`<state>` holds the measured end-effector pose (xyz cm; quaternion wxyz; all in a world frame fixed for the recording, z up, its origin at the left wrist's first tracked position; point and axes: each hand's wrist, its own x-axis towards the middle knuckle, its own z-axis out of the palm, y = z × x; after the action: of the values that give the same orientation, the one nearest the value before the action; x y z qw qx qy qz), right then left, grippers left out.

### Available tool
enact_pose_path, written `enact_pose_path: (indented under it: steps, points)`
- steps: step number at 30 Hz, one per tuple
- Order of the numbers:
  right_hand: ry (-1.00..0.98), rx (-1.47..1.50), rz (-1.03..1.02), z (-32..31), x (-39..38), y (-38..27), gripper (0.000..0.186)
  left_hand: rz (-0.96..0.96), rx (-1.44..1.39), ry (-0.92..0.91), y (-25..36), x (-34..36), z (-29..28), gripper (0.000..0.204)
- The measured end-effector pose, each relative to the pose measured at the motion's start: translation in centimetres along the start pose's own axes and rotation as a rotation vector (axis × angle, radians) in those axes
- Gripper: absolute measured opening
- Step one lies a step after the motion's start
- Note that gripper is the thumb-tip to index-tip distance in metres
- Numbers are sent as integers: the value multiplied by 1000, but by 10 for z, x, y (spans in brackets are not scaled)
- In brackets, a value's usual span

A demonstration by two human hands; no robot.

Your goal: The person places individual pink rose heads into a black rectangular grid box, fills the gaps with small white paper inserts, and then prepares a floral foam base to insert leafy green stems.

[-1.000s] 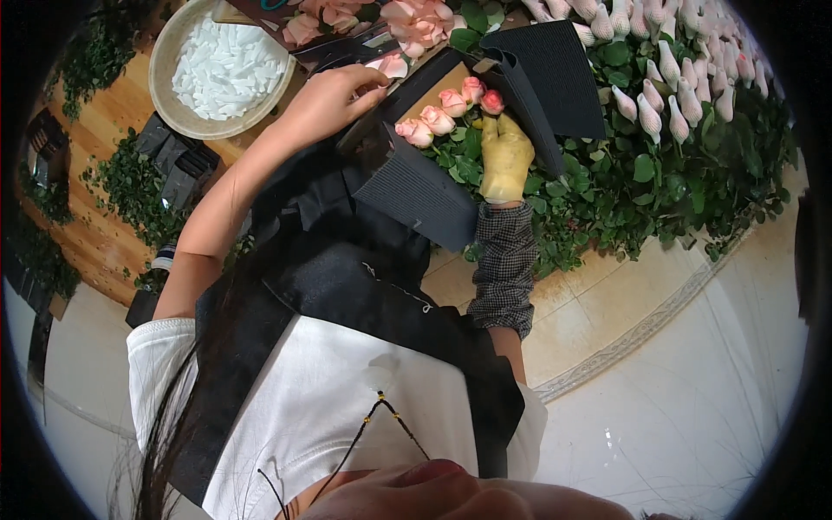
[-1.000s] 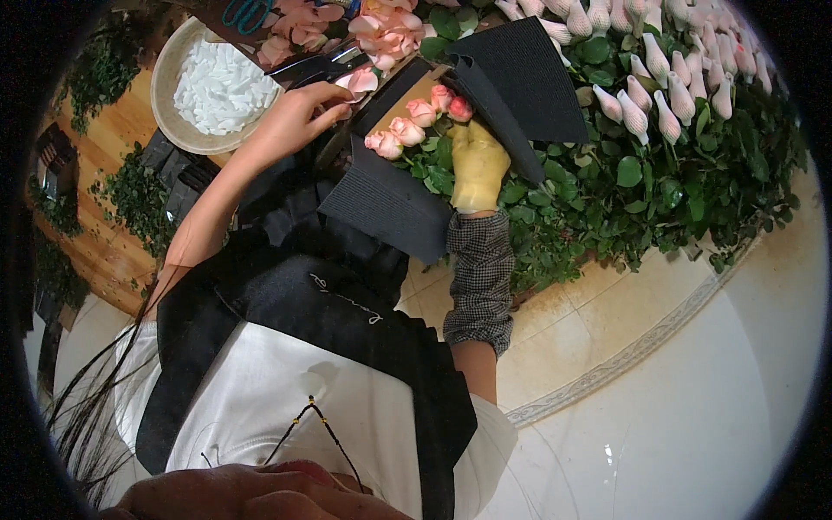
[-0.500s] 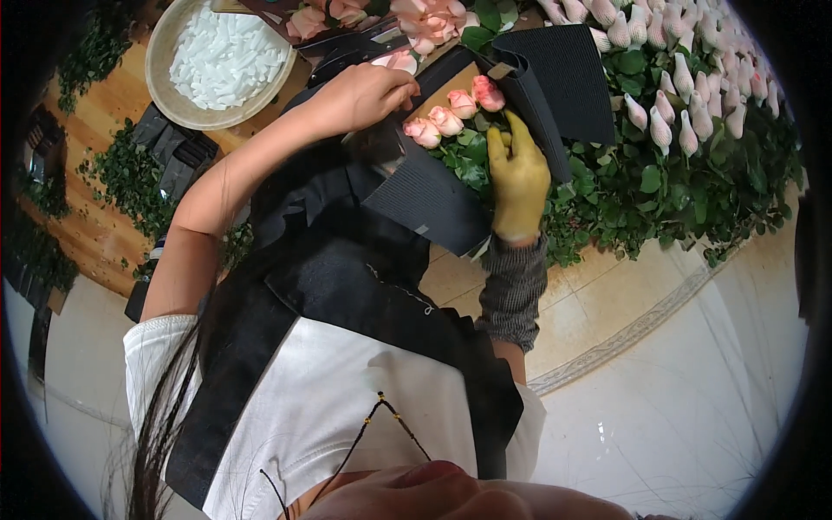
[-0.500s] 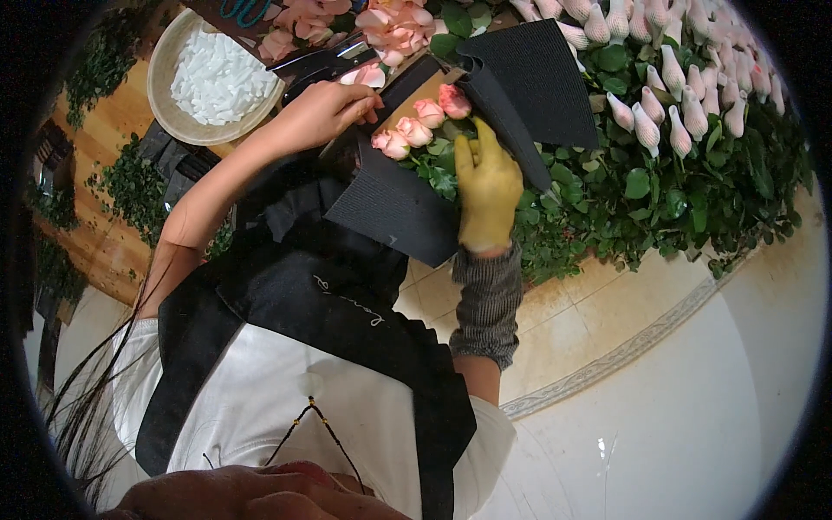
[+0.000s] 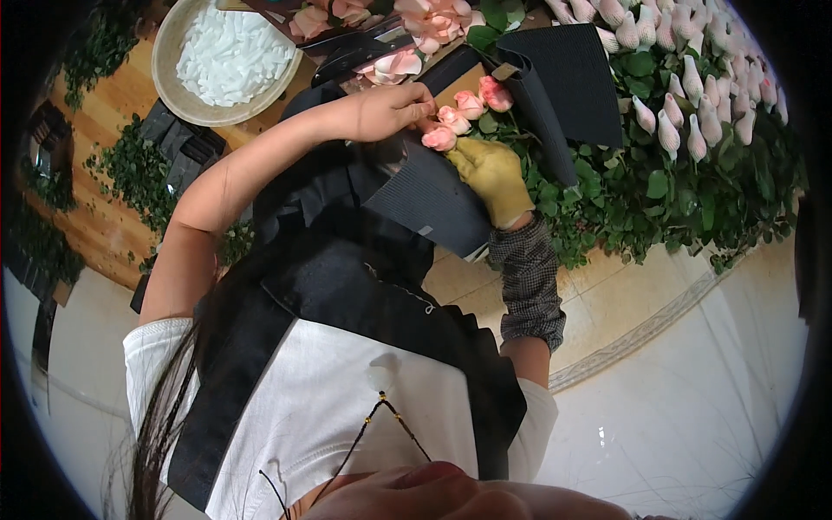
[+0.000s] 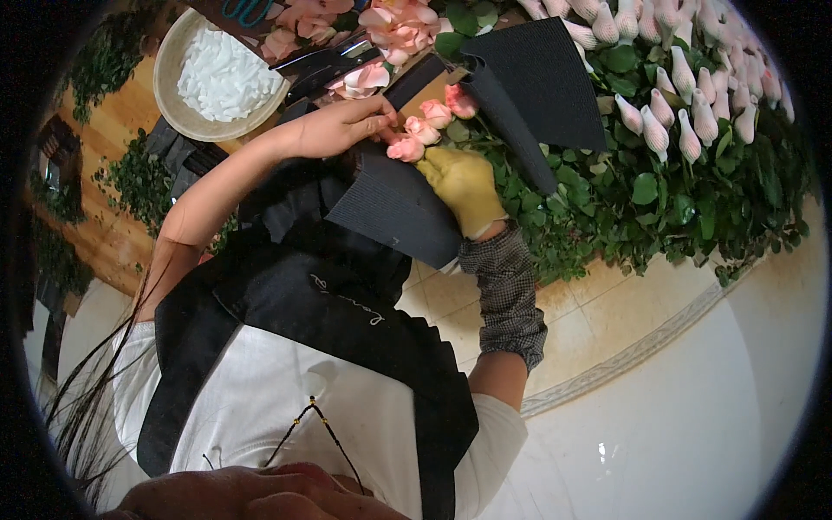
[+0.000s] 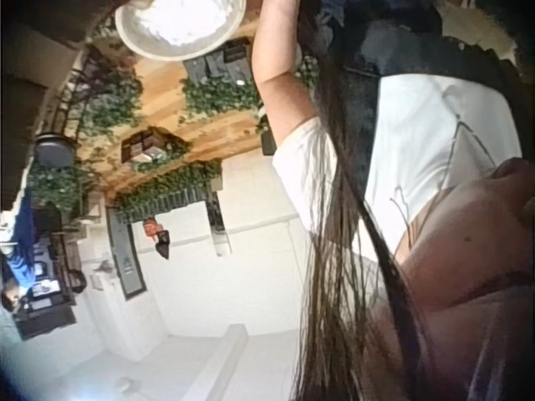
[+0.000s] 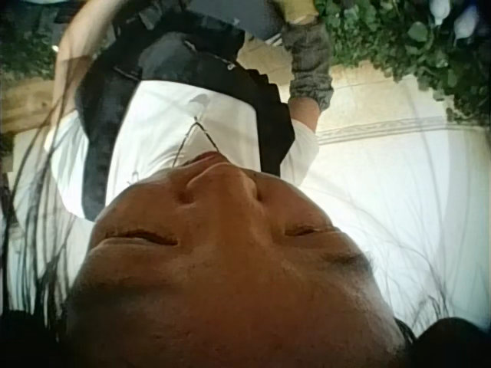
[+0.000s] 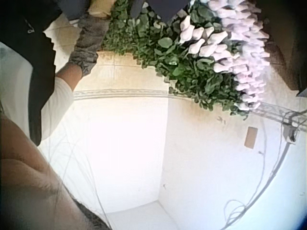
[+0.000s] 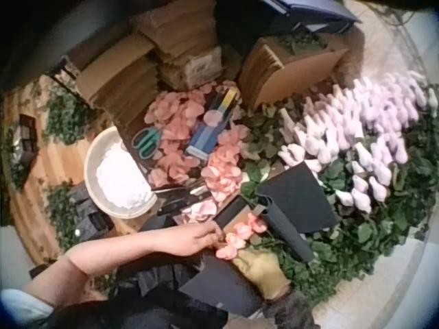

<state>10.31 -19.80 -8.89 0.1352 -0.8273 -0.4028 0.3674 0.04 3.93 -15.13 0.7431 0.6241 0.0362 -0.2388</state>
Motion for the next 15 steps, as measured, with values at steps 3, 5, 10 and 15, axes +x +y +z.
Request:
enact_pose_path:
  steps: [3, 5, 10, 15]
  points:
    - [-86, 234, 155, -10, 1, -8, 19, -25, -232, -77, 4, -1, -2, 26]
    - [-140, 327, 246, -12, 1, -9, 18, -3, -253, -74, -2, -1, 0, 25]
    - [68, -96, -200, 2, 5, -6, 22, 20, 120, -54, 14, 2, -1, 29]
    - [286, -163, -78, -20, -10, -46, 20, 87, 776, 63, 25, 12, 7, 54]
